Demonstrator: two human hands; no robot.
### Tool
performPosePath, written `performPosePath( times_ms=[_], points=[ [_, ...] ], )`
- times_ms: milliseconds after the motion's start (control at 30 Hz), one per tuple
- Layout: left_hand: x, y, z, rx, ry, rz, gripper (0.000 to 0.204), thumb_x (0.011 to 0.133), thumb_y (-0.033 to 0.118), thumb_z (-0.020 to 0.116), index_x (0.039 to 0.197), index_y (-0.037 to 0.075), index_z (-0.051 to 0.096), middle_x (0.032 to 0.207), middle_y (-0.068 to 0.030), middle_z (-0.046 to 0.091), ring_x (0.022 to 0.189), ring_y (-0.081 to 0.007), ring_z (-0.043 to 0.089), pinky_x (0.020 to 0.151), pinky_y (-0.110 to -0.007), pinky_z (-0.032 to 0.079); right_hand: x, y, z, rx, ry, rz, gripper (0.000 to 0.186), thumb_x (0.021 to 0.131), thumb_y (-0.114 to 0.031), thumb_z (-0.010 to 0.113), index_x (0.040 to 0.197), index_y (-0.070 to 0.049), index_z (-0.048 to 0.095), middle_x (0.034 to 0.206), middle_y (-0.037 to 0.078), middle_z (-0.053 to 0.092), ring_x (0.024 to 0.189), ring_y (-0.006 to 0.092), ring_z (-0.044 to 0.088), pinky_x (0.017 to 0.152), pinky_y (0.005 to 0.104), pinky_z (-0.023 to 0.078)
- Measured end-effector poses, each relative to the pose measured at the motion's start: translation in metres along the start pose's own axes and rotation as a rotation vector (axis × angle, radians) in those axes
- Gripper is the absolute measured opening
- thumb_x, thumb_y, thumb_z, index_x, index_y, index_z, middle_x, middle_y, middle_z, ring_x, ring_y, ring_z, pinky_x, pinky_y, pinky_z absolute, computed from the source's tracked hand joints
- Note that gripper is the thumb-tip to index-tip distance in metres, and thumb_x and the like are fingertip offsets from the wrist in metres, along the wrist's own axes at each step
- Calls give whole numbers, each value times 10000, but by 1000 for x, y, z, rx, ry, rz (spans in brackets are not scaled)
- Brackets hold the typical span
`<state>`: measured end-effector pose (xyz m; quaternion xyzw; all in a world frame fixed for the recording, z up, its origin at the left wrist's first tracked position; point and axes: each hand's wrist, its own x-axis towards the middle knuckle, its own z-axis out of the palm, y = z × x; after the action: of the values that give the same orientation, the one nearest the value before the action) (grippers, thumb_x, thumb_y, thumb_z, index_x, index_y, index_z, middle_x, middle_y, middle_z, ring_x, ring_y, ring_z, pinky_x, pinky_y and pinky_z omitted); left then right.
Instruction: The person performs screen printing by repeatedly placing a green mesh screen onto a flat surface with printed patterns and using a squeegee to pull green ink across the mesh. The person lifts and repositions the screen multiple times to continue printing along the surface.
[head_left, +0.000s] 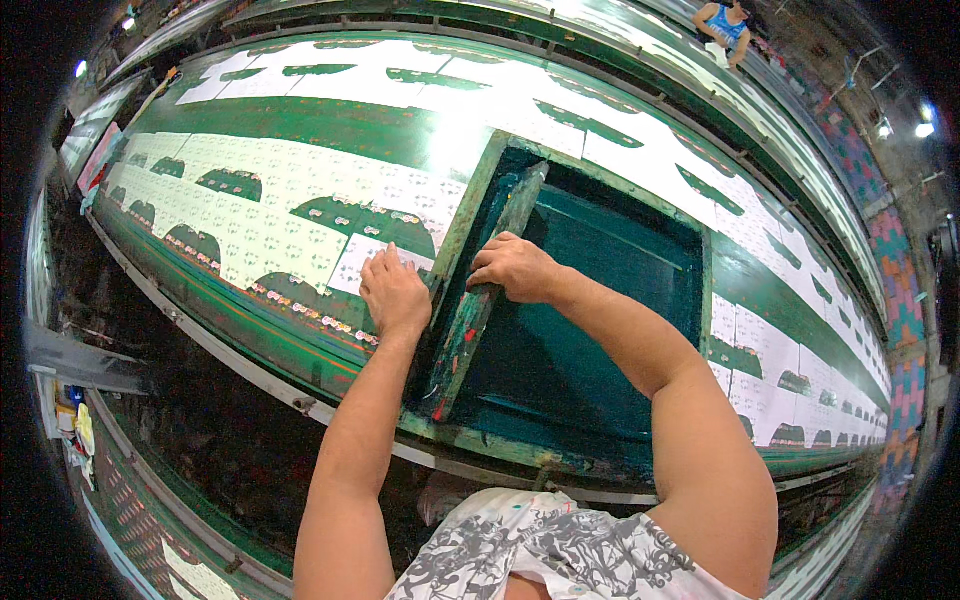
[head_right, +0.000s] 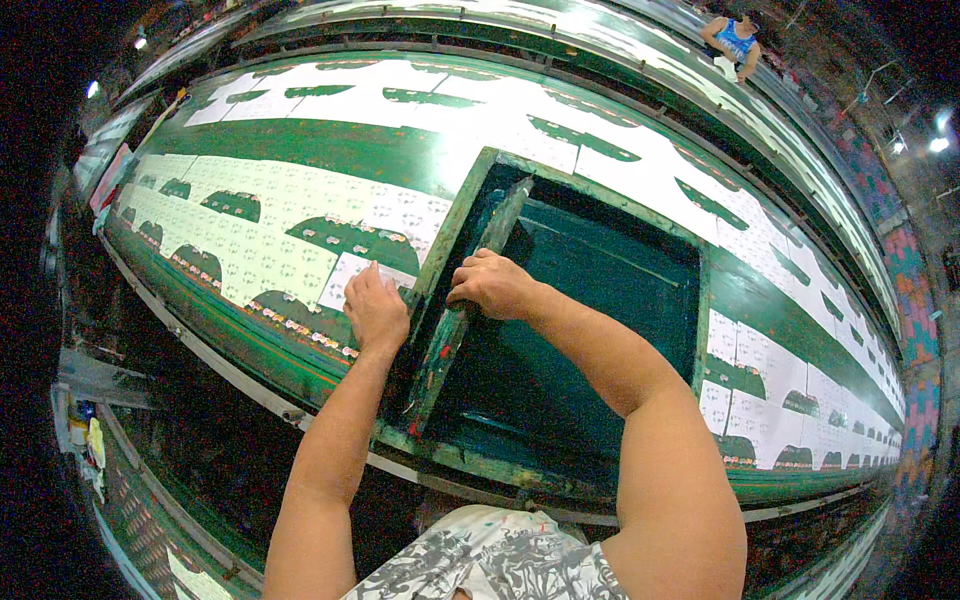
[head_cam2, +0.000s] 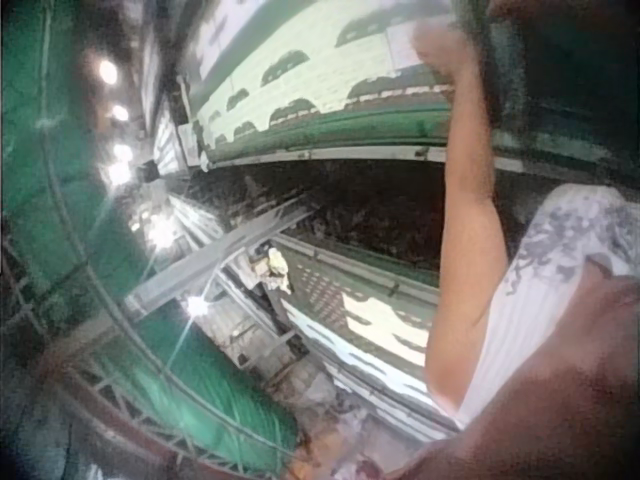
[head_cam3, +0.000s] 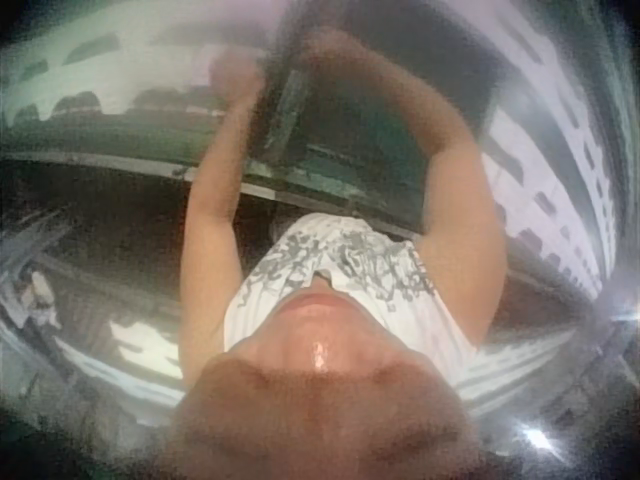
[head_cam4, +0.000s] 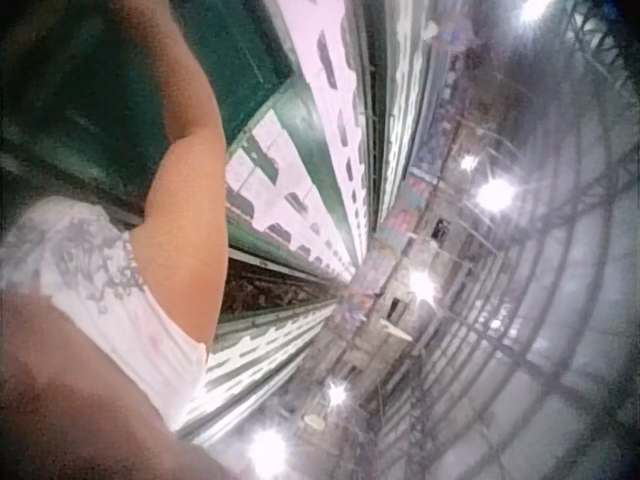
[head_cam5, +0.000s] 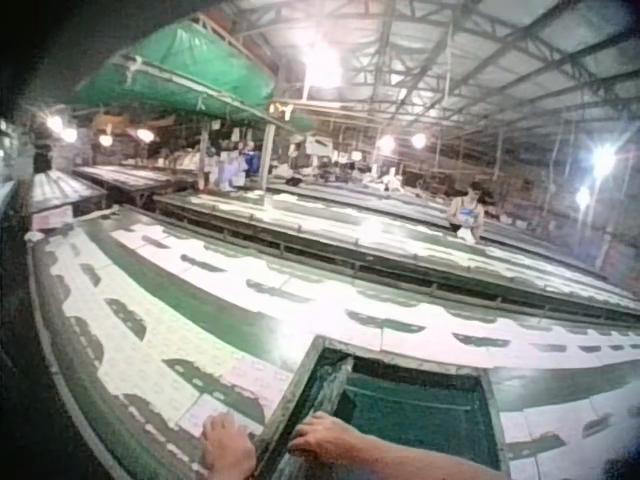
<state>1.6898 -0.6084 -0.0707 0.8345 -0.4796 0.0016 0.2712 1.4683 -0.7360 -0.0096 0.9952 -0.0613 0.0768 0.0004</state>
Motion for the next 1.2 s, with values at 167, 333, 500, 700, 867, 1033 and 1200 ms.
performPosePath(
  times_ms=[167,333,500,700,867,1033,1200],
  points=[
    [4,1,1,-53,3,-25,539,1094,278,616,1566,26,546,1561,-167,568,1509,-379,437,1242,-587,361,-30,-11,-10,-44,-87,72,275,893,-142,736,1141,-219,826,1038,16,765,1060,265,720,971,445,534],
    [8,-14,13,-61,11,-55,536,1093,277,617,1564,30,551,1546,-153,580,1496,-371,445,1233,-581,367,-78,-37,-41,-121,-320,309,136,910,-133,713,1045,-149,717,1054,57,777,1077,311,759,937,482,570],
    [12,-12,13,-71,4,-87,522,1092,255,613,1562,38,554,1495,-180,610,1462,-383,483,1201,-594,394,-145,-27,-54,-137,-215,655,227,869,-62,709,1083,-139,713,1055,102,778,1062,343,765,917,510,573],
    [12,-6,5,-9,-9,-51,517,1104,258,594,1567,34,543,1522,-193,592,1464,-392,475,1211,-600,382,-162,50,-28,-340,-14,919,242,860,-62,728,1090,-132,701,1025,106,756,1011,333,756,883,492,569],
    [6,-23,13,31,63,24,522,1115,263,578,1580,33,524,1517,-198,590,1473,-397,464,1216,-611,373,-159,108,-29,-219,18,1027,295,915,-89,699,1201,-154,727,1067,108,746,1082,349,751,948,498,597],
    [5,-14,10,16,38,7,518,1124,289,566,1573,35,534,1523,-201,588,1475,-396,467,1217,-623,369,-181,99,-37,-94,2,982,299,966,-180,720,1263,-189,750,1130,110,752,1111,368,742,973,508,598],
    [9,-14,10,4,9,26,528,1120,321,578,1569,47,549,1528,-195,592,1478,-398,474,1211,-633,378,-189,35,-42,-55,-71,960,316,940,-207,708,1253,-201,740,1196,116,767,1145,363,749,954,524,620]
  ],
)
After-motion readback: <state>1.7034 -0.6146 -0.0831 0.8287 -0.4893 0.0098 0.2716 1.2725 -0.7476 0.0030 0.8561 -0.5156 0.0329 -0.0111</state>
